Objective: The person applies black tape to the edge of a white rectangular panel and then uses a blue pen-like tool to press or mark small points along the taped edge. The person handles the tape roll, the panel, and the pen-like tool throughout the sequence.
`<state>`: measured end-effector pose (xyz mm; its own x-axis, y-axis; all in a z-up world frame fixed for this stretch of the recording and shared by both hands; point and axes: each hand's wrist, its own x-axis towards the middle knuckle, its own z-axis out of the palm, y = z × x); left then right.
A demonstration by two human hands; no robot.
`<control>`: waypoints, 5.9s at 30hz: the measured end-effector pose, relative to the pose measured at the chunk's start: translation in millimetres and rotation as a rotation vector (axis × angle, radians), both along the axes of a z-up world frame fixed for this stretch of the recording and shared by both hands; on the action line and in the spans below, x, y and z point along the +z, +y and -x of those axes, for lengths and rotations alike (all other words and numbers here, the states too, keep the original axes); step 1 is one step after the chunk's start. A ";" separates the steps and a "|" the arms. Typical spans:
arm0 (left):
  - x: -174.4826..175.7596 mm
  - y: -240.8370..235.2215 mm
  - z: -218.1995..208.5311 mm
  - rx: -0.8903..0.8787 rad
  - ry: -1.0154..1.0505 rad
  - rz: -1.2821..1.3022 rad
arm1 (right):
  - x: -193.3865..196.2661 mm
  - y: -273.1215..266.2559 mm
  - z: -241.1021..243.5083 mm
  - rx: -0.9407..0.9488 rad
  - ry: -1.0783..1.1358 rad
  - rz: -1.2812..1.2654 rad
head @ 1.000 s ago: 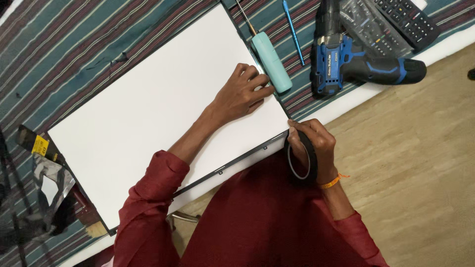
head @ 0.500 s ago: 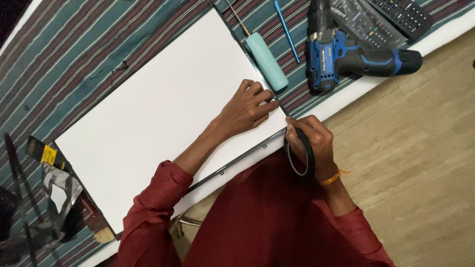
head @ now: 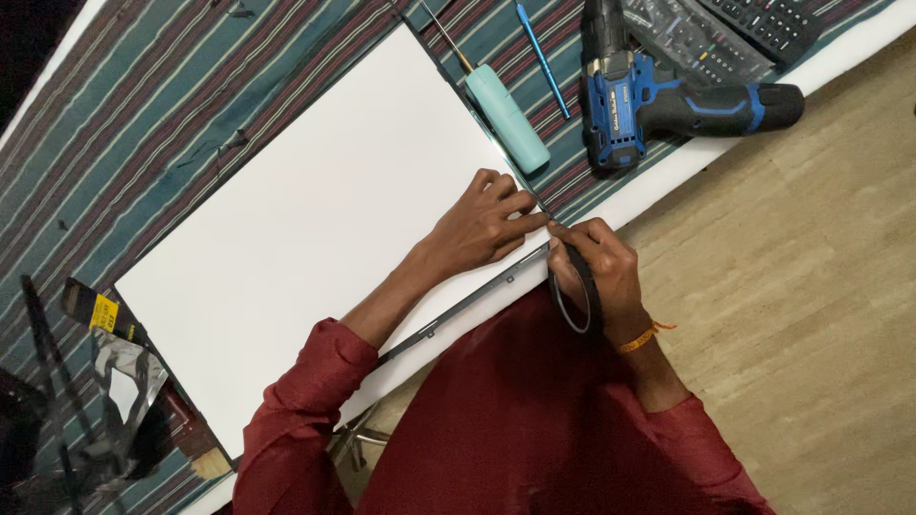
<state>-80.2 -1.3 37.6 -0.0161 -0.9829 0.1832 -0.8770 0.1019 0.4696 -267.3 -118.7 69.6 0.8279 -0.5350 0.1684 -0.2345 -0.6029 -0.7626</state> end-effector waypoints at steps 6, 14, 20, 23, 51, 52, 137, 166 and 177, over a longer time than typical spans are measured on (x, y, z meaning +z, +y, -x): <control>-0.7 2.1 2.6 0.027 0.037 -0.009 | 4.6 0.3 0.4 0.008 -0.002 -0.009; 0.8 -2.2 3.3 0.042 0.051 -0.001 | 22.3 -10.9 32.6 0.048 -0.072 -0.006; 7.4 -1.5 1.4 0.029 0.007 0.016 | 21.5 -8.7 44.2 0.065 -0.053 0.034; 9.4 -3.7 3.5 0.033 0.013 0.037 | 19.4 -7.2 45.1 0.063 -0.054 0.026; 21.6 0.3 38.4 0.012 -0.210 0.024 | 15.4 1.7 50.2 0.018 -0.033 0.045; 23.4 0.9 41.7 0.025 -0.249 0.029 | 15.6 1.9 51.6 0.018 -0.035 0.051; -13.3 -46.3 251.3 1.189 1.923 0.531 | 15.6 -108.8 34.9 0.760 -0.033 0.430; 27.4 44.8 272.9 1.079 1.532 0.347 | -65.7 -106.5 -80.9 0.233 -0.160 0.017; 81.8 158.4 220.8 0.710 1.594 0.442 | 45.7 -17.5 -54.7 0.109 -0.511 -0.186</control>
<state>-301.0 157.0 119.4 0.7784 -0.6020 -0.1778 0.4178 0.2855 0.8625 -212.6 -136.3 115.4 0.7175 -0.5102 0.4742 0.2496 -0.4472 -0.8589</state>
